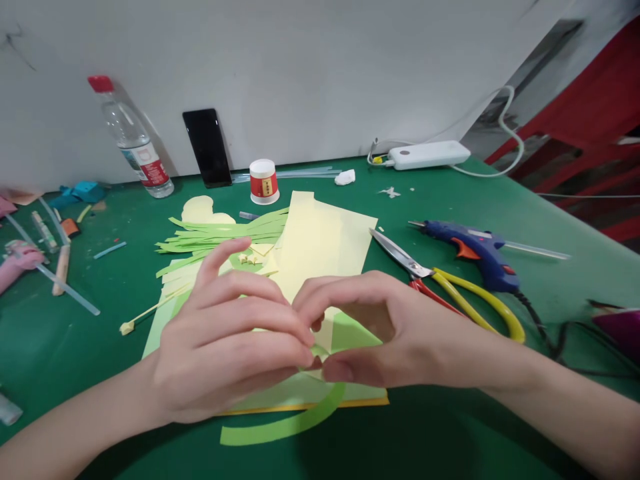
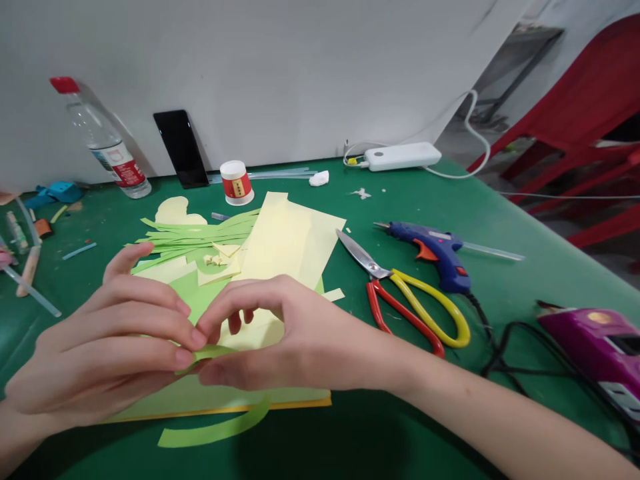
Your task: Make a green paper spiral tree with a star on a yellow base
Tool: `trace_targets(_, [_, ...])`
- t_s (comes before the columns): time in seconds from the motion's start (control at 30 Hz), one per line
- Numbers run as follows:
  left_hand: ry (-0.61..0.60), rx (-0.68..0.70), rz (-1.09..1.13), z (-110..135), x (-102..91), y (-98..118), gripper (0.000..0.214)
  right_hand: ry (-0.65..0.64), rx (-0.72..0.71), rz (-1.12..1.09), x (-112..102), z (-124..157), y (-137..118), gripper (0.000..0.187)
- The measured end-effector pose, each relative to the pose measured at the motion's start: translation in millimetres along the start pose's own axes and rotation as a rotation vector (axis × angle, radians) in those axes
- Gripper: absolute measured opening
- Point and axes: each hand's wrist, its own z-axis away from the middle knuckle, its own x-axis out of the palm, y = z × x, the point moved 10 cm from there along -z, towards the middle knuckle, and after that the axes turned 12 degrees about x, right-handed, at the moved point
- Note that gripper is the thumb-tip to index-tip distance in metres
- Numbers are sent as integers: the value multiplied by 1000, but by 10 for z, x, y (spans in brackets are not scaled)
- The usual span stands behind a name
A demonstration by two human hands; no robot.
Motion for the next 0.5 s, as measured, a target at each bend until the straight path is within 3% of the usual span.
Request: trace_targets(0.5, [15,-30,54,13,117,14,13,14,-17,15,2,-39,-1,12])
